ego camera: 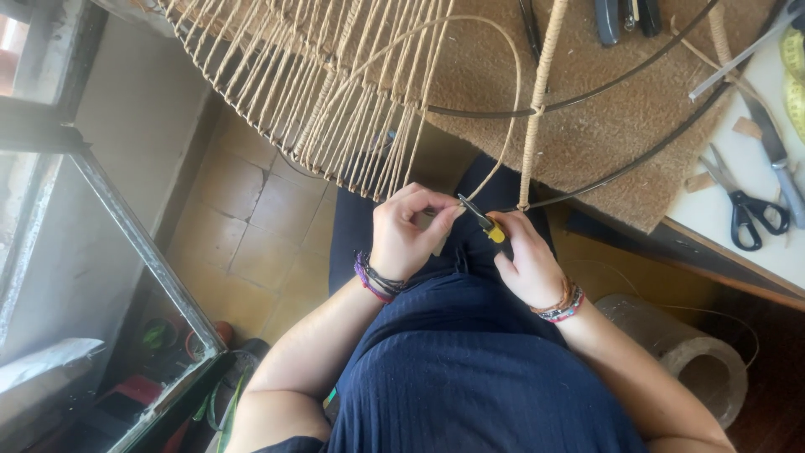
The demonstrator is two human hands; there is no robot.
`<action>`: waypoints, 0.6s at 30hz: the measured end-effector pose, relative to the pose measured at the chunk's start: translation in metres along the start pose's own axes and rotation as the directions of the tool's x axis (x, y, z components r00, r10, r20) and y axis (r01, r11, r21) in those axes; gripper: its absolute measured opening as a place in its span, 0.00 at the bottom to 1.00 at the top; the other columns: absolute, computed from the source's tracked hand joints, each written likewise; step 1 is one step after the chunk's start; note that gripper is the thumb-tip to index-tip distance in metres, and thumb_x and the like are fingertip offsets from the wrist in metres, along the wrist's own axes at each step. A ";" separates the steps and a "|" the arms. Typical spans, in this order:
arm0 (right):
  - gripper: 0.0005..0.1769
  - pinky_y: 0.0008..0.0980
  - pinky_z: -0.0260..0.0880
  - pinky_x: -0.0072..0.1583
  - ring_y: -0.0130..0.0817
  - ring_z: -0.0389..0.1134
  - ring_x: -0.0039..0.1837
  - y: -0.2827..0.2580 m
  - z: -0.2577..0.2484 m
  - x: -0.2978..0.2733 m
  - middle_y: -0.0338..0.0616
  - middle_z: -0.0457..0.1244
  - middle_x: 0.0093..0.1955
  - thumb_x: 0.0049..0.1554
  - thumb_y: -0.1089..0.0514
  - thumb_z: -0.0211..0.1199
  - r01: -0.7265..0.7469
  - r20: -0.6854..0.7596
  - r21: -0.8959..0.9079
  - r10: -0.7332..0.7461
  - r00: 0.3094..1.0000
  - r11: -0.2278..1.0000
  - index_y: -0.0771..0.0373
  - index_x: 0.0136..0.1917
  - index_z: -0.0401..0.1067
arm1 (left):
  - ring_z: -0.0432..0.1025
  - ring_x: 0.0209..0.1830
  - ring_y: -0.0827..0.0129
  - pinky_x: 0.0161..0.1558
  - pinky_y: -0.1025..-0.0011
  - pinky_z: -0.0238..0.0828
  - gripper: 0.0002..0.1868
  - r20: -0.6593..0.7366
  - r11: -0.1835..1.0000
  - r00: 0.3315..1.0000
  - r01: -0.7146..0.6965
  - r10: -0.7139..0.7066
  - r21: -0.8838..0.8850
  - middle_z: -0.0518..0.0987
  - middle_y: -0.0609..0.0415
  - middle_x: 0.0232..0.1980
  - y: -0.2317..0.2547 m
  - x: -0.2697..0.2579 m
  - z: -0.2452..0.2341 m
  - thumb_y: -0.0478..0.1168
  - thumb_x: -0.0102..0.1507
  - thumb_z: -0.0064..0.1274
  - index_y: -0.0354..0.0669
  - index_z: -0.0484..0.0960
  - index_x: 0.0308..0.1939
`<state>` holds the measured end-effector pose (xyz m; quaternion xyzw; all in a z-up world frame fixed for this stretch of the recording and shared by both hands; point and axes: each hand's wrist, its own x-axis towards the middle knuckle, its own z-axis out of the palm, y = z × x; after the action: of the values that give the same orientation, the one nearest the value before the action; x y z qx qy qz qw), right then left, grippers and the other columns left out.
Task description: Weaving a lampshade by attaching wicker strands to a frame using hot glue and trimming them with scissors.
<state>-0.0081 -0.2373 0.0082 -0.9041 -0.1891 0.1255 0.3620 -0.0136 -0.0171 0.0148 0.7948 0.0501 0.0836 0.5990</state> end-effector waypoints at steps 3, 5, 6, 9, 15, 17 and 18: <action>0.25 0.49 0.76 0.56 0.55 0.73 0.53 -0.005 -0.001 0.000 0.55 0.68 0.50 0.51 0.75 0.62 -0.001 0.006 -0.013 0.001 1.000 1.000 0.65 0.62 0.70 | 0.68 0.19 0.72 0.20 0.77 0.64 0.02 0.000 0.999 1.000 -0.029 0.029 0.017 0.83 0.59 0.31 0.004 0.000 0.000 0.41 0.59 0.66 0.50 0.89 0.34; 0.22 0.43 0.76 0.56 0.49 0.74 0.53 0.014 0.010 -0.005 0.48 0.68 0.48 0.53 0.71 0.63 0.001 -0.033 -0.138 -0.006 0.999 0.990 0.59 0.61 0.72 | 0.68 0.19 0.71 0.20 0.77 0.64 0.03 0.003 0.999 0.999 -0.035 0.035 0.030 0.83 0.58 0.31 0.004 -0.001 0.001 0.41 0.59 0.66 0.50 0.89 0.34; 0.19 0.38 0.76 0.55 0.43 0.74 0.53 0.024 0.015 -0.006 0.41 0.68 0.47 0.56 0.67 0.64 0.004 -0.066 -0.262 -0.022 0.998 0.965 0.54 0.60 0.73 | 0.68 0.19 0.70 0.20 0.76 0.64 0.03 -0.001 0.998 0.999 -0.041 0.041 0.041 0.83 0.58 0.31 0.004 -0.002 0.002 0.41 0.59 0.66 0.49 0.89 0.34; 0.17 0.37 0.76 0.53 0.42 0.74 0.49 0.023 0.022 -0.003 0.37 0.68 0.44 0.55 0.64 0.63 0.009 -0.116 -0.254 -0.040 0.992 0.967 0.51 0.58 0.74 | 0.67 0.19 0.71 0.21 0.76 0.65 0.03 0.004 0.997 0.999 -0.052 0.052 0.054 0.82 0.59 0.30 0.003 -0.001 0.001 0.42 0.60 0.65 0.50 0.88 0.34; 0.15 0.34 0.77 0.52 0.41 0.74 0.46 0.012 0.016 -0.002 0.38 0.68 0.42 0.57 0.67 0.62 0.039 -0.146 -0.237 -0.075 0.986 0.971 0.52 0.56 0.74 | 0.70 0.22 0.66 0.26 0.72 0.68 0.02 0.111 0.978 0.973 -0.207 0.203 0.028 0.80 0.57 0.31 0.016 0.010 -0.016 0.39 0.62 0.61 0.47 0.85 0.35; 0.16 0.34 0.77 0.52 0.41 0.74 0.47 0.012 0.014 -0.003 0.38 0.68 0.43 0.56 0.67 0.63 0.049 -0.139 -0.262 -0.088 0.986 0.964 0.52 0.56 0.74 | 0.72 0.26 0.64 0.30 0.70 0.70 0.02 0.201 0.931 0.924 -0.351 0.326 0.102 0.79 0.56 0.31 0.025 0.024 -0.028 0.37 0.62 0.59 0.47 0.84 0.34; 0.16 0.35 0.77 0.52 0.41 0.74 0.47 0.012 0.013 -0.005 0.38 0.68 0.43 0.56 0.67 0.63 0.056 -0.130 -0.287 -0.097 0.987 0.956 0.52 0.56 0.74 | 0.75 0.29 0.61 0.34 0.68 0.71 0.03 0.301 0.859 0.852 -0.487 0.428 0.159 0.78 0.55 0.32 0.030 0.030 -0.034 0.36 0.63 0.57 0.46 0.83 0.34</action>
<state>-0.0142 -0.2401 -0.0091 -0.9452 -0.2134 0.0179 0.2463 0.0090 0.0125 0.0551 0.8514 -0.2096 0.1154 0.4668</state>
